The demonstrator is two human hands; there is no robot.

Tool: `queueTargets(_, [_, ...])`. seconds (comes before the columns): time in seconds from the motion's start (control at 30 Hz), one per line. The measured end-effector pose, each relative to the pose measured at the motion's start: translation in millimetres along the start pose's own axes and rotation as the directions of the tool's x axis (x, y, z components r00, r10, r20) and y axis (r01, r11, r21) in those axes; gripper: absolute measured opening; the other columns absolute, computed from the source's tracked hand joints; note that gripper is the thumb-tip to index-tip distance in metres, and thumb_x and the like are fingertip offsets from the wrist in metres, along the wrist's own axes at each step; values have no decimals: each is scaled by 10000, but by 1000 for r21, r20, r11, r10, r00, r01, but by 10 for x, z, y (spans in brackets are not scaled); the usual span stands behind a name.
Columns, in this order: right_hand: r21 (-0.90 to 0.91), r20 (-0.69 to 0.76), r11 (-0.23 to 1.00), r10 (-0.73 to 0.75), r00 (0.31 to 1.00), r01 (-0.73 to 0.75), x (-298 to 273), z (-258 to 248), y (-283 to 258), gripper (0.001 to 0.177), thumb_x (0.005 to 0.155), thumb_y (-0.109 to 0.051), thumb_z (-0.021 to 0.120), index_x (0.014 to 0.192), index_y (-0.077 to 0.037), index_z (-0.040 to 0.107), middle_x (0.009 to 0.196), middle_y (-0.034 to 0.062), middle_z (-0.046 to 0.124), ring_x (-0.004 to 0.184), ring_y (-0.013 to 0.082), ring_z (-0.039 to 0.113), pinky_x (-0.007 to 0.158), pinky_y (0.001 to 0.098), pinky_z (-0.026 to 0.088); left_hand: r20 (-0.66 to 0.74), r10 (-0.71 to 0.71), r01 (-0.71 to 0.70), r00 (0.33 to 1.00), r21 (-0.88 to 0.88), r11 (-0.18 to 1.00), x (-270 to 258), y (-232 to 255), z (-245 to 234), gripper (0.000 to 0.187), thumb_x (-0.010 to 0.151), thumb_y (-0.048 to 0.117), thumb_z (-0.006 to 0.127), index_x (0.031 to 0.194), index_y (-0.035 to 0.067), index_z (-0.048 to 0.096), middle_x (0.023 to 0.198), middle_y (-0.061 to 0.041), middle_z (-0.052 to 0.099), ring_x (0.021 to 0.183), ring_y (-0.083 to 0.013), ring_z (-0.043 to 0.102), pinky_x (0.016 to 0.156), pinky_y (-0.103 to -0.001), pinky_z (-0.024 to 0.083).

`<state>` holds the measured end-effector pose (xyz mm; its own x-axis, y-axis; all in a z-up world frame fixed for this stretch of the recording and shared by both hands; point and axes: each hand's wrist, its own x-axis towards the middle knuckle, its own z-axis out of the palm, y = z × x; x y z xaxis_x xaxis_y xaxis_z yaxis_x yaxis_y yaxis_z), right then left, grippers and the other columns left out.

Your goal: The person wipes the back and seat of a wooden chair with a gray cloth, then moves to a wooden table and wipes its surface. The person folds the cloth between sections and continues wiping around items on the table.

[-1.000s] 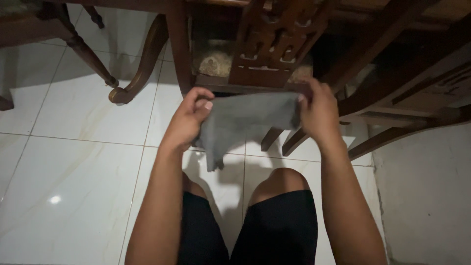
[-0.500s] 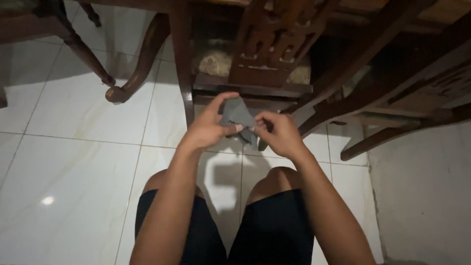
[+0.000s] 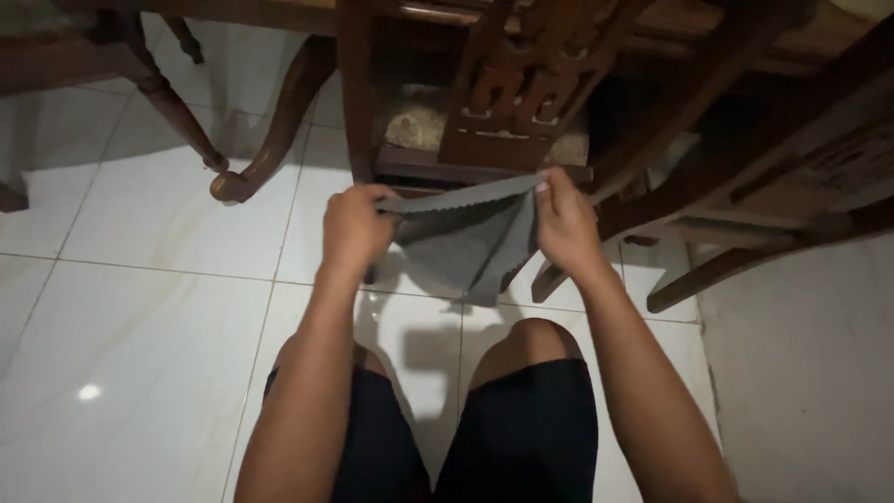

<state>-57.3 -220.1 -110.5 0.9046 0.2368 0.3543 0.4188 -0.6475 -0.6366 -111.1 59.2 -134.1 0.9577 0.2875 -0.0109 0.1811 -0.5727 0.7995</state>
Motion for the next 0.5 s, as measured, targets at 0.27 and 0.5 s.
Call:
queueTargets(0.27, [-94,60,990,115,992,-109,98,-208,160,293,1094,-291,536,1074,-19,643,917,190,685,855,336,664,790,450,507,27,57,-38,998,-451,892,152,-229,-209,216,866,134,751,1061,40,756,921,-97,768,787,-153,667,709,-313,530])
queueTargets(0.5, [-80,220,995,69,973,-53,100,-545,-313,412,865,-270,800,1163,-32,643,953,137,710,855,229,674,753,391,521,-85,-105,43,991,-539,841,188,-193,-266,289,946,282,722,959,-3,678,773,-19,658,694,-103,567,642,-297,459])
